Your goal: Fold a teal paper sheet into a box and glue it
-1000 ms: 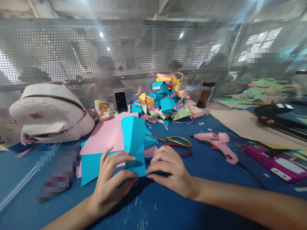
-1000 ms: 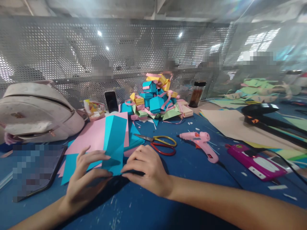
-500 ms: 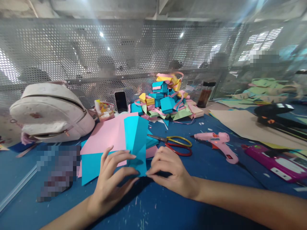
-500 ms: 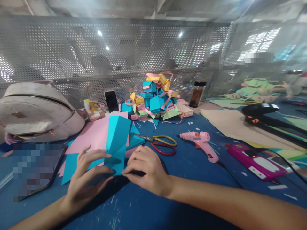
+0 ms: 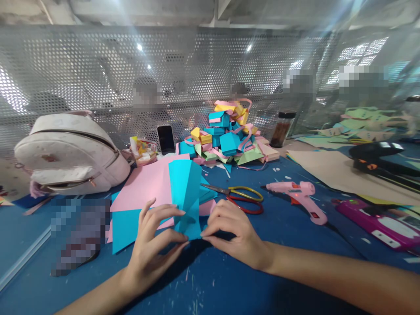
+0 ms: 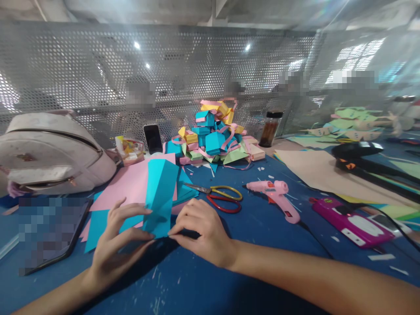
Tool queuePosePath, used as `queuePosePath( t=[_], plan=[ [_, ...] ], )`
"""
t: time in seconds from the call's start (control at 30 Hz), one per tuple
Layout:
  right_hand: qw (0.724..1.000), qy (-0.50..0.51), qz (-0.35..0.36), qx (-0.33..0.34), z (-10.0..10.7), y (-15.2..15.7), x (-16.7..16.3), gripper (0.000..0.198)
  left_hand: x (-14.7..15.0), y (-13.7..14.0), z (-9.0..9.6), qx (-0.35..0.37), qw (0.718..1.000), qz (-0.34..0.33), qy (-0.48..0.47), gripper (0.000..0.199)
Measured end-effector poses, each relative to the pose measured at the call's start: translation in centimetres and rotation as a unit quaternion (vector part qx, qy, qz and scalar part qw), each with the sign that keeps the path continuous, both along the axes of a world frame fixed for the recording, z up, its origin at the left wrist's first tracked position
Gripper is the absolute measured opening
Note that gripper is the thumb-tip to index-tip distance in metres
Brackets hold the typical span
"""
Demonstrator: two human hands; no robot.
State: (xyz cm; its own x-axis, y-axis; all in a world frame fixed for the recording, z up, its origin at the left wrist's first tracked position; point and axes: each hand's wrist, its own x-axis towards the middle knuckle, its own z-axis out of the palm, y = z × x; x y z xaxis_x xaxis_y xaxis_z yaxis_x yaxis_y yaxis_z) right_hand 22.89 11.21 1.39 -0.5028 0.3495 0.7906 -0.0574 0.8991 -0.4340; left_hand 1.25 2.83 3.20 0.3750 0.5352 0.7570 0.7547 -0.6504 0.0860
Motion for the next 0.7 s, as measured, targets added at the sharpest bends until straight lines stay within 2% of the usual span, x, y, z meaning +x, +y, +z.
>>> queuePosePath(
  t=[0.33,0.7],
  plan=[
    [1.000,0.000,0.006,-0.004,0.14,0.07,0.10,0.005,-0.19,0.08,-0.52,0.037,0.999,0.000,0.026,0.019],
    [1.000,-0.004,0.004,0.003,0.20,0.03,0.07,0.004,0.11,0.08,-0.29,0.033,0.999,0.019,0.008,0.016]
  ],
)
